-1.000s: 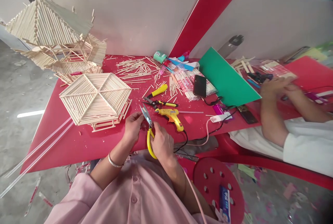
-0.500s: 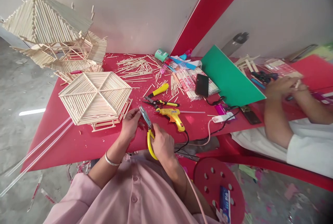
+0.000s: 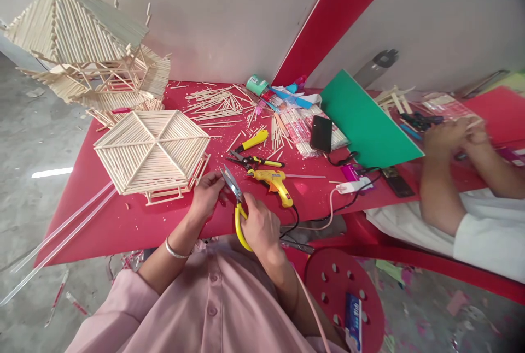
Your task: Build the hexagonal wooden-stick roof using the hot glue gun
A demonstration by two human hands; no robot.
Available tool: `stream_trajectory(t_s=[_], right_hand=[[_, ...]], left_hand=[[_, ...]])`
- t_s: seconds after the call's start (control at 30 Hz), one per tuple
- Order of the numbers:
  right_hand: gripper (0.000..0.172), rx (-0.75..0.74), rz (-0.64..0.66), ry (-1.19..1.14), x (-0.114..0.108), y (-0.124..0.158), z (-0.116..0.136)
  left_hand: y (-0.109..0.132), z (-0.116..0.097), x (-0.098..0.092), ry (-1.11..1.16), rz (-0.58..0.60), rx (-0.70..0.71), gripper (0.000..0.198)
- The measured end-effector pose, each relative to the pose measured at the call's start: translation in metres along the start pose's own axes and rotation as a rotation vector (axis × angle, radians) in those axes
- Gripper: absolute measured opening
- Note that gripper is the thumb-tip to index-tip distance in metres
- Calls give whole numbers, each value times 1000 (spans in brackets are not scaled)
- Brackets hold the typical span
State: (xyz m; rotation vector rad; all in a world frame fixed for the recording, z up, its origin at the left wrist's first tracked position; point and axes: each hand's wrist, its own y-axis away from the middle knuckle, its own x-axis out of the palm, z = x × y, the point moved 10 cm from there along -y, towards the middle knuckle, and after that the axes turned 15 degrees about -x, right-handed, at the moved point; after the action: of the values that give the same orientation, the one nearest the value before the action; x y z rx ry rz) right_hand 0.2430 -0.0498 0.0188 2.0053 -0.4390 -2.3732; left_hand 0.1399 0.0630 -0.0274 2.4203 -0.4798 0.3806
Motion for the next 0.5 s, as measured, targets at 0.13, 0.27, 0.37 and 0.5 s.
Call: stream_trajectory(t_s=[0.13,0.27,0.37,0.5], right_hand=[[38,-18,-14,7,0,-1,1],[38,-10,12,-17,2,-1,-1],[38,-5,30,-36,4,-1,-2],[38,3,33,-42,4,-1,-3]], left_hand=[[1,-2,1,-24,12,-1,32],[3,-3,1,-22,16,-6,29],[3,-2,0,-12,8,-3,31],[2,2,0,3,3,-21,36]])
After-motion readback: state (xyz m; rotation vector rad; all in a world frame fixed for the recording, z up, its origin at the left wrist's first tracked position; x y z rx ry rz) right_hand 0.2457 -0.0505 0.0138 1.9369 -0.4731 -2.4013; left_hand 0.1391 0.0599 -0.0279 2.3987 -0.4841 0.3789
